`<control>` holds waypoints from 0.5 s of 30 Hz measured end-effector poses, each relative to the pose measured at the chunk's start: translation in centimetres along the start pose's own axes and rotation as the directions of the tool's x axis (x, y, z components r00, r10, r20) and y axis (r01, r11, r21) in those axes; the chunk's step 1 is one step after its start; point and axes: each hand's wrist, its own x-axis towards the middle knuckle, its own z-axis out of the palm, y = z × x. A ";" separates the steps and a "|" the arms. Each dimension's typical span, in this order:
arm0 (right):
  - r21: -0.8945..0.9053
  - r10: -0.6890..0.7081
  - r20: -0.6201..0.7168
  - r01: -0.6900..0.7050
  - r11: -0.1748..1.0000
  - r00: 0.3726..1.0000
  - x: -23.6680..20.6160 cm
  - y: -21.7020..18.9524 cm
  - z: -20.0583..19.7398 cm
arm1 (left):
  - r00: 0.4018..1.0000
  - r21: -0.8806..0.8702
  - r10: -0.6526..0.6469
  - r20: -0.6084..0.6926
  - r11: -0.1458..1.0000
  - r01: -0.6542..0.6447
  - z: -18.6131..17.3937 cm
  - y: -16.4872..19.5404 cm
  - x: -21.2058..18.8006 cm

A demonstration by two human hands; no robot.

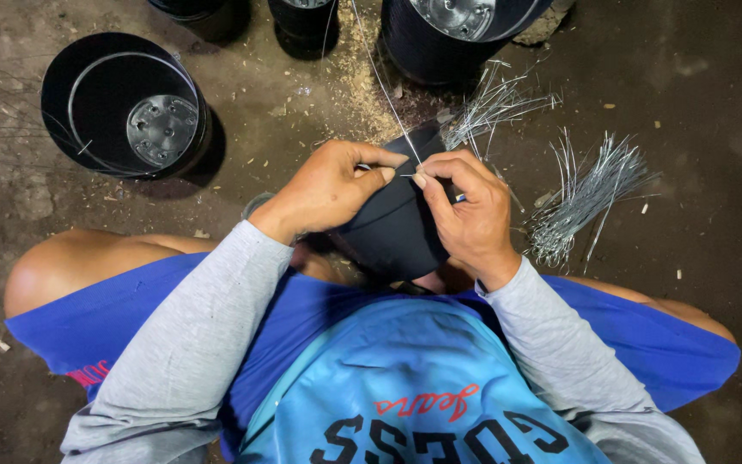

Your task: The person sits on the floor and threads metal wires through holes in the bottom of black plastic planters. They bend the wires to secure them, then place the finished planters into a stack.

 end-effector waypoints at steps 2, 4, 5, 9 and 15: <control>0.006 0.007 0.001 -0.007 1.000 1.000 0.0 0.1 0.1 | 1.000 -0.015 -0.019 -0.003 1.000 0.019 0.0 0.1 0.0; 0.009 0.010 -0.001 -0.010 1.000 1.000 0.0 0.1 0.2 | 1.000 -0.040 -0.010 0.002 0.999 0.010 0.1 0.2 -0.1; 0.001 0.010 -0.012 -0.010 1.000 1.000 0.0 0.2 0.3 | 1.000 -0.041 -0.008 -0.005 0.999 0.008 0.1 0.2 -0.1; -0.004 0.012 -0.049 -0.012 1.000 0.999 0.0 0.3 0.5 | 0.999 -0.021 -0.021 -0.037 1.000 0.021 0.1 0.4 0.0; 0.026 0.029 -0.044 -0.028 0.999 0.999 -0.1 0.4 0.7 | 0.997 0.048 0.005 -0.077 0.999 -0.002 0.1 0.5 0.1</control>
